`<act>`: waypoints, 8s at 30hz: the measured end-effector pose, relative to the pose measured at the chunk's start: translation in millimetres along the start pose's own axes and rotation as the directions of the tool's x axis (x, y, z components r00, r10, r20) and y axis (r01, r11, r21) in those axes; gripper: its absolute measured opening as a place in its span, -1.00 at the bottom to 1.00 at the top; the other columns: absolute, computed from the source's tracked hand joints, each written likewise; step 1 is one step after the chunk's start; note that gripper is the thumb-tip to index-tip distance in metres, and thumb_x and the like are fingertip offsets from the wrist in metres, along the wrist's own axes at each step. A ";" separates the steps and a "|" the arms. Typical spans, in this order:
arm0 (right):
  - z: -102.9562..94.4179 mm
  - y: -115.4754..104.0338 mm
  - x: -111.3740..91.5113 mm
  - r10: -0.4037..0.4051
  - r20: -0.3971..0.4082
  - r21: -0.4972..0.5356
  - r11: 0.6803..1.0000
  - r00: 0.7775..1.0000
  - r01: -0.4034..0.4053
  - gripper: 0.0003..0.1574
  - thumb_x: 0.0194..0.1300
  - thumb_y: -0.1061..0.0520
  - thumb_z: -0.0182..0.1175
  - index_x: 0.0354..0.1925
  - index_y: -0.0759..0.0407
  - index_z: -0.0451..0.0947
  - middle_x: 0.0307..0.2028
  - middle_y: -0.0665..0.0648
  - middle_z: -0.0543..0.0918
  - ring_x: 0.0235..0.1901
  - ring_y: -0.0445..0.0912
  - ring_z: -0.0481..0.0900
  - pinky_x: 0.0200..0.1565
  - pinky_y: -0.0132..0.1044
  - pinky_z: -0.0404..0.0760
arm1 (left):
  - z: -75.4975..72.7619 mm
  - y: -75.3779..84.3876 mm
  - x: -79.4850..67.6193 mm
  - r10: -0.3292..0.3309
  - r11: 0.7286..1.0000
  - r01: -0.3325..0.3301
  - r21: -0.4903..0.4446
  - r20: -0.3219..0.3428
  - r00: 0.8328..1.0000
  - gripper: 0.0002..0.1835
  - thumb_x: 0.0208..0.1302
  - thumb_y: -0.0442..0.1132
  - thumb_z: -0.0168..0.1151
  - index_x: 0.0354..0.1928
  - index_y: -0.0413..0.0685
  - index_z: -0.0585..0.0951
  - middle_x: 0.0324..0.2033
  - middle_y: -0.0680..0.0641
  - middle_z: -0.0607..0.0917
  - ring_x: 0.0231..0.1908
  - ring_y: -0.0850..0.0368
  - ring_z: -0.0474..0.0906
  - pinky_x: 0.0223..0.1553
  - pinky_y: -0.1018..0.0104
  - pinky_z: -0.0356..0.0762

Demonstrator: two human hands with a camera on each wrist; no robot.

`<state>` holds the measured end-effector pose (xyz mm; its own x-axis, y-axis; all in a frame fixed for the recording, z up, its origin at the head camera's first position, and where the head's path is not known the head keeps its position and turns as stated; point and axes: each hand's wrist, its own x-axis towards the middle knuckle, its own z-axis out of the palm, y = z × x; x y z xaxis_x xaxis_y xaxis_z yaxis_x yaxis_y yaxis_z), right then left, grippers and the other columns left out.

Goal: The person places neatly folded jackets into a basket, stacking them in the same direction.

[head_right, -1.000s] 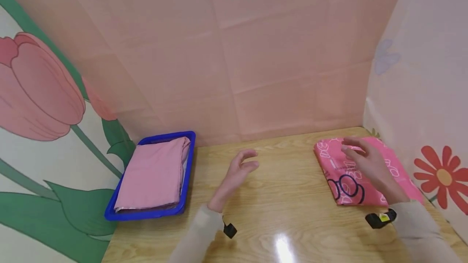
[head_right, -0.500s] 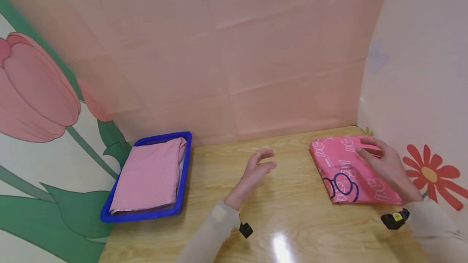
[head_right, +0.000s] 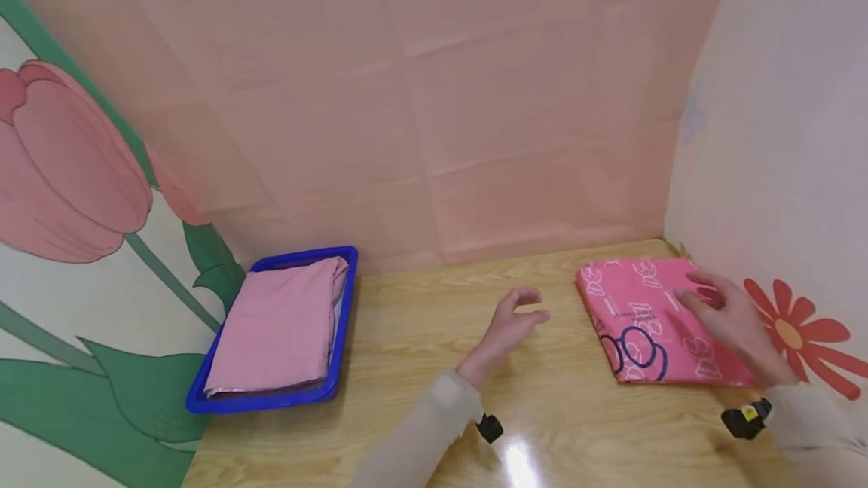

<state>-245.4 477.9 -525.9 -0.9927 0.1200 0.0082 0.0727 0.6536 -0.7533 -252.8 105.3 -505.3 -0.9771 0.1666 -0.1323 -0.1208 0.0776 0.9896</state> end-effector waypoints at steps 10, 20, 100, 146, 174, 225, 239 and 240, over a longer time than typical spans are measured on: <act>-0.9 23.8 4.2 0.071 -0.020 -0.060 0.996 0.997 -0.072 0.12 0.66 -0.32 -0.02 0.65 0.44 -0.16 0.54 0.74 -0.06 0.43 0.74 -0.02 0.23 0.70 0.19 | 35.1 -25.4 6.9 -0.057 0.998 0.058 0.011 -0.059 0.997 -0.64 0.23 -0.23 0.51 0.03 0.26 0.68 -0.01 0.15 0.72 -0.17 0.33 0.59 -0.05 0.33 0.64; -0.9 46.0 4.9 0.109 -0.014 -0.101 0.989 0.994 -0.110 0.16 0.63 -0.37 -0.02 0.63 0.48 -0.12 0.56 0.72 -0.19 0.50 0.71 -0.20 0.27 0.72 0.07 | 79.7 -34.8 5.4 -0.092 0.992 0.094 0.080 -0.024 0.995 -0.52 0.17 -0.19 0.54 0.14 0.26 0.68 0.09 0.17 0.71 0.04 0.21 0.63 0.09 0.28 0.64; -5.1 41.2 -18.3 0.109 0.269 0.075 0.988 0.957 -0.134 0.12 0.63 -0.29 0.08 0.71 -0.16 -0.43 0.58 0.69 -0.38 0.01 -0.22 0.35 -0.21 -0.45 0.53 | 76.2 -40.9 24.6 -0.073 0.953 0.122 -0.277 0.180 0.981 -0.41 0.25 -0.60 0.39 0.17 0.22 0.75 -0.20 -0.04 0.85 -0.27 0.06 0.79 -0.15 0.07 0.83; 67.1 -72.0 -10.9 -0.100 0.210 0.294 0.955 0.973 0.034 -0.04 0.63 -0.06 0.17 0.74 -0.31 -0.09 0.21 0.05 0.45 -0.24 -0.26 0.64 -0.32 -0.26 0.72 | -47.7 -20.8 27.2 -0.050 0.983 0.090 -0.161 0.236 0.970 -0.27 0.38 -0.51 0.32 0.44 0.42 0.59 0.13 -0.08 0.72 0.01 0.09 0.70 0.20 -0.02 0.70; 99.8 -152.0 -23.0 -0.266 0.160 0.489 0.858 0.950 0.158 -0.05 0.58 0.16 0.24 0.72 -0.11 0.05 0.25 -0.06 0.41 -0.22 -0.22 0.71 -0.31 -0.24 0.80 | -134.0 29.3 -2.8 0.042 0.999 -0.035 -0.035 0.220 0.975 -0.25 0.43 -0.46 0.27 0.49 0.50 0.50 0.12 -0.05 0.69 -0.03 0.13 0.66 0.06 0.18 0.73; 206.8 -279.8 -7.5 -0.513 0.394 0.683 0.719 0.762 0.130 -0.03 0.60 0.21 0.17 0.74 -0.13 -0.03 0.58 0.36 0.23 0.14 -0.06 0.69 0.02 -0.19 0.79 | -302.1 51.3 -73.4 0.135 0.990 -0.131 0.042 -0.105 0.985 -0.30 0.37 -0.50 0.25 0.51 0.16 0.53 0.44 -0.14 0.57 0.22 0.01 0.58 0.08 0.37 0.66; 265.8 -328.3 -8.3 -0.529 0.447 0.710 0.700 0.721 0.073 -0.04 0.59 0.27 0.12 0.73 -0.18 -0.01 0.62 0.32 0.16 0.33 0.25 0.56 0.14 -0.11 0.75 | -361.8 42.2 -93.7 0.115 0.993 -0.101 0.064 -0.273 0.955 -0.30 0.35 -0.55 0.14 0.53 0.01 0.50 0.25 -0.31 0.61 -0.30 0.24 0.52 -0.47 0.49 0.39; 269.9 -330.2 -8.0 -0.530 0.449 0.712 0.698 0.719 0.070 -0.04 0.60 0.27 0.12 0.73 -0.18 -0.02 0.63 0.31 0.16 0.33 0.25 0.56 0.15 -0.10 0.74 | -364.4 41.8 -94.0 0.117 0.993 -0.102 0.066 -0.286 0.951 -0.30 0.35 -0.55 0.12 0.52 -0.01 0.50 0.24 -0.31 0.61 -0.28 0.26 0.54 -0.44 0.49 0.42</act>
<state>-287.3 59.5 -454.6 -0.7955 -0.5959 0.1102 -0.0870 -0.0676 -0.9939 -229.8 -265.3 -431.2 -0.9936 -0.1132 0.0054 -0.0089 0.1250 0.9921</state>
